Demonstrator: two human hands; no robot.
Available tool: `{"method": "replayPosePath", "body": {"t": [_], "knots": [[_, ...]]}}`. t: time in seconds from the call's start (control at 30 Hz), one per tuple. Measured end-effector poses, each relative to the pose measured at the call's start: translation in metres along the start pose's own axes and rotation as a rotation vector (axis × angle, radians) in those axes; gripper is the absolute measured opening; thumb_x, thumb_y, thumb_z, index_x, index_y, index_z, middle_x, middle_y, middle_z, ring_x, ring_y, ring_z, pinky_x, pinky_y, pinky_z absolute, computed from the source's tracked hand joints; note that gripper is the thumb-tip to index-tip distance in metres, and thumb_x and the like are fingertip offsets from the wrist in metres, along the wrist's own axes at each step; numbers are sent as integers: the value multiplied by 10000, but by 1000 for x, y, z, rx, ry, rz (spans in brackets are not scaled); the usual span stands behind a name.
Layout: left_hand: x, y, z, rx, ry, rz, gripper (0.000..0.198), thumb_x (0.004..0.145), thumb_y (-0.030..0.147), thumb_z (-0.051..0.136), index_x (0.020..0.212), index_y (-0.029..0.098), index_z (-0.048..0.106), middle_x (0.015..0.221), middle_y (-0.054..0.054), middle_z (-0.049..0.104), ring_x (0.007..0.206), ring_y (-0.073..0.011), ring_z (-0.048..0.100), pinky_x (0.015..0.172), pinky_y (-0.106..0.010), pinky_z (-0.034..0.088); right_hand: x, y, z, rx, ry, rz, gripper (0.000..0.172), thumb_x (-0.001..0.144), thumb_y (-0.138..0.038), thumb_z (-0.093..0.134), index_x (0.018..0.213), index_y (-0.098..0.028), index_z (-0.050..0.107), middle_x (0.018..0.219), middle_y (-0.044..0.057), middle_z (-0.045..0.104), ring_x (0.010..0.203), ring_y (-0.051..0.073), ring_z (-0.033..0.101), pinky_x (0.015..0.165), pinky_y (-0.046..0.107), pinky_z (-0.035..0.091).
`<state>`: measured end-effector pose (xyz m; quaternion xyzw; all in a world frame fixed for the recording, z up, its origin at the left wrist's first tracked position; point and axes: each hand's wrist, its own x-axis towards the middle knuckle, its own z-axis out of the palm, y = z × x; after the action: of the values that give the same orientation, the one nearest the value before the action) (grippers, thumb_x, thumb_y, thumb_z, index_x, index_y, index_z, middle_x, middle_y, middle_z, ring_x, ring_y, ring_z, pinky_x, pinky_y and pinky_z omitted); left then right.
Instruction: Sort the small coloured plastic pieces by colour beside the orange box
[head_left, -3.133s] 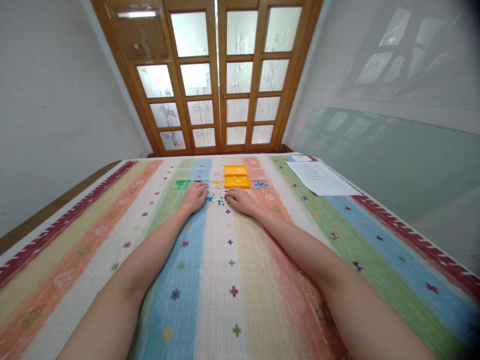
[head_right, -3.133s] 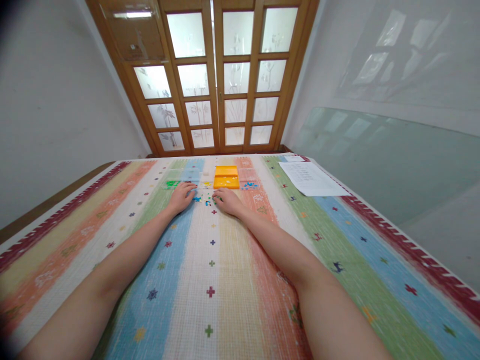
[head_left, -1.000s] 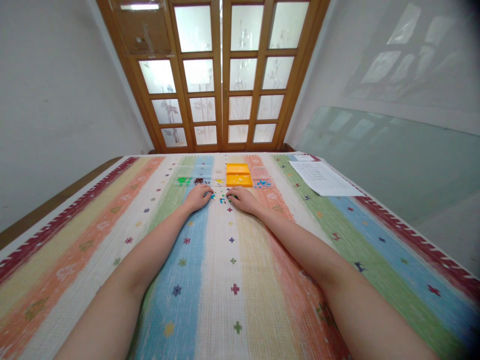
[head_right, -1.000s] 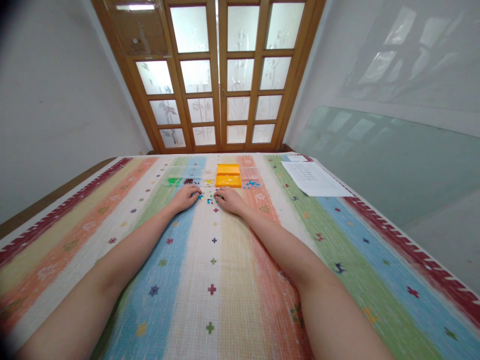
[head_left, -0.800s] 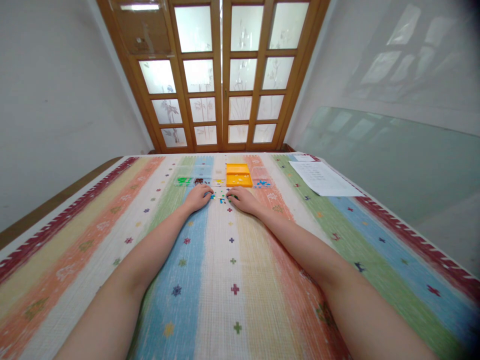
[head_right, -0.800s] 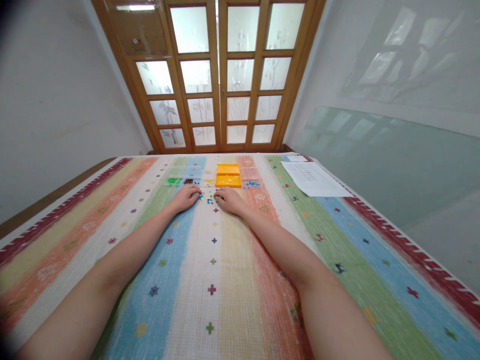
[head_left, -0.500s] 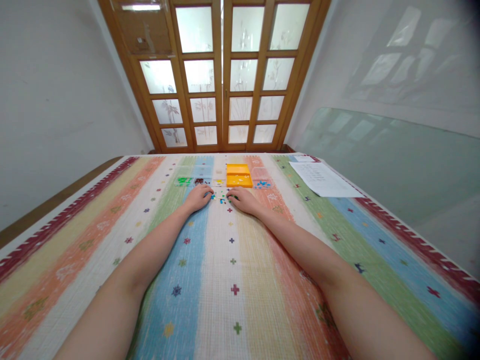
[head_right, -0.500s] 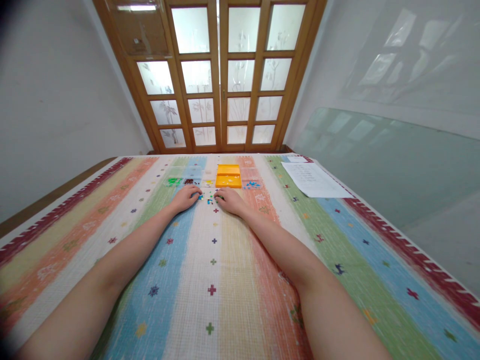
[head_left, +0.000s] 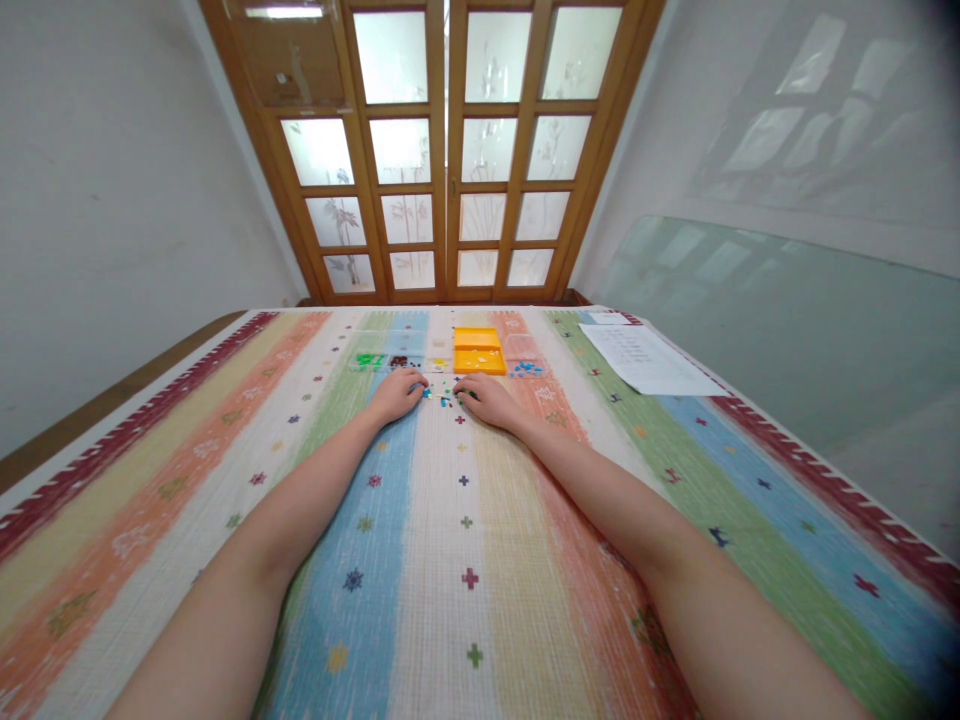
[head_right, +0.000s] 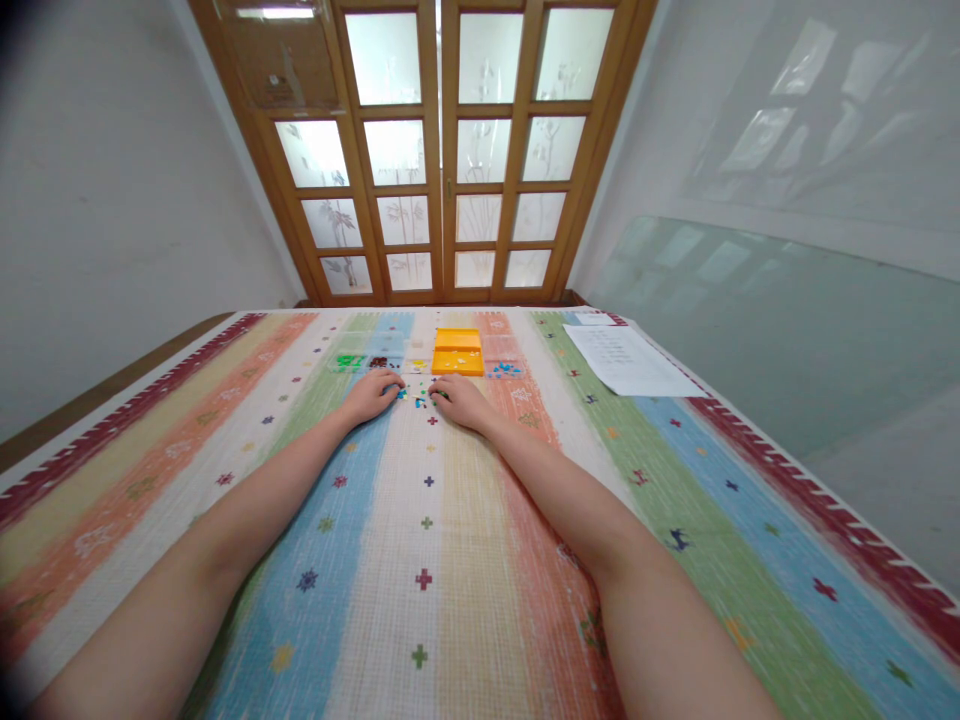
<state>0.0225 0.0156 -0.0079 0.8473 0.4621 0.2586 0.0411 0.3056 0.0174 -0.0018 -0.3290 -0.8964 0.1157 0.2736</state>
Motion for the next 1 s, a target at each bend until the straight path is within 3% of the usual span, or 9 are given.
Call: {"method": "replayPosePath", "body": {"t": [1.0], "knots": [[0,-1,1,3,0,2,255,987,257,544,1095,222,772,1183,-79,714,1157,-245,633,1085,-413,490,-1,1,0,22,-1,-16,233,1036,-224,562,1146,-220,768,1189,83,747,1120,235,655,1033,394,484]]}}
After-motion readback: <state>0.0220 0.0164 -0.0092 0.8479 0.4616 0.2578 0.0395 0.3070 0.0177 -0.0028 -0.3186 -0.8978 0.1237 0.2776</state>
